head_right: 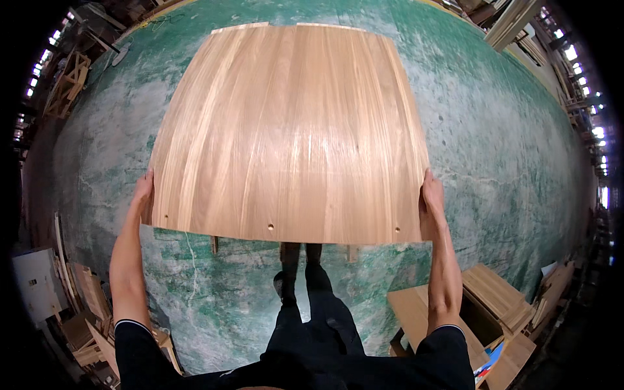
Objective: The person operates a CNC woodworking machine, adjusting the tool head and securing a wooden board onto the machine bed. They measure the board with a tape measure, run the machine to cut the wood, and then remove the finished piece to place it on a stack.
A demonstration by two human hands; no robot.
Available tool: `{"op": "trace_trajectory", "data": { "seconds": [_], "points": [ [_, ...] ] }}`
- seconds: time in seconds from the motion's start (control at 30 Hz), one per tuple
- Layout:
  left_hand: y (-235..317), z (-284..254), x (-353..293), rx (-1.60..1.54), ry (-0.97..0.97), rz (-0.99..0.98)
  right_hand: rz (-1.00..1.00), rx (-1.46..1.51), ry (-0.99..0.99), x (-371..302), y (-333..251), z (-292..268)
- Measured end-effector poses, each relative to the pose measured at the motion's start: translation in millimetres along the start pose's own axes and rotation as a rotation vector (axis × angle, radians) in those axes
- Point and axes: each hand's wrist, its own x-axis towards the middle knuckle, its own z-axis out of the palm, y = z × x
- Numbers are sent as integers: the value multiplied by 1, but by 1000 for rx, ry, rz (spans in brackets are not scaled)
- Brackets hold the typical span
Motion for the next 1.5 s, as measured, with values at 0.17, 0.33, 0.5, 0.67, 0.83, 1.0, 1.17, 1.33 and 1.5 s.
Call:
{"op": "trace_trajectory", "data": {
  "seconds": [0.17, 0.33, 0.5, 0.67, 0.83, 1.0, 1.17, 1.33, 1.5],
  "points": [
    [5, 49, 10, 964, -529, 284, -29, -75, -75, 67, 24, 59],
    [-11, 129, -142, 271, -211, -11, -138, -43, -173, 60, 77, 134],
    [-68, 229, -330, 81, -474, -103, 90, 307, -311, 33, 80, 131],
    [-93, 269, -494, -71, -582, -429, 86, 113, -378, 57, 128, 168],
    [-66, 229, -509, -187, -302, -460, 680, 891, -722, 40, 117, 166],
    [-65, 232, -479, -316, -76, -634, 234, 418, -571, 85, 151, 141],
    [-74, 224, -509, -341, -71, -718, 382, 181, -881, 125, 150, 114],
    [-75, 201, -541, -249, -188, -768, 332, 180, -727, 96, 135, 105],
    [-98, 211, -532, -263, -185, -721, 283, 245, -643, 67, 143, 121]
  ]
}}
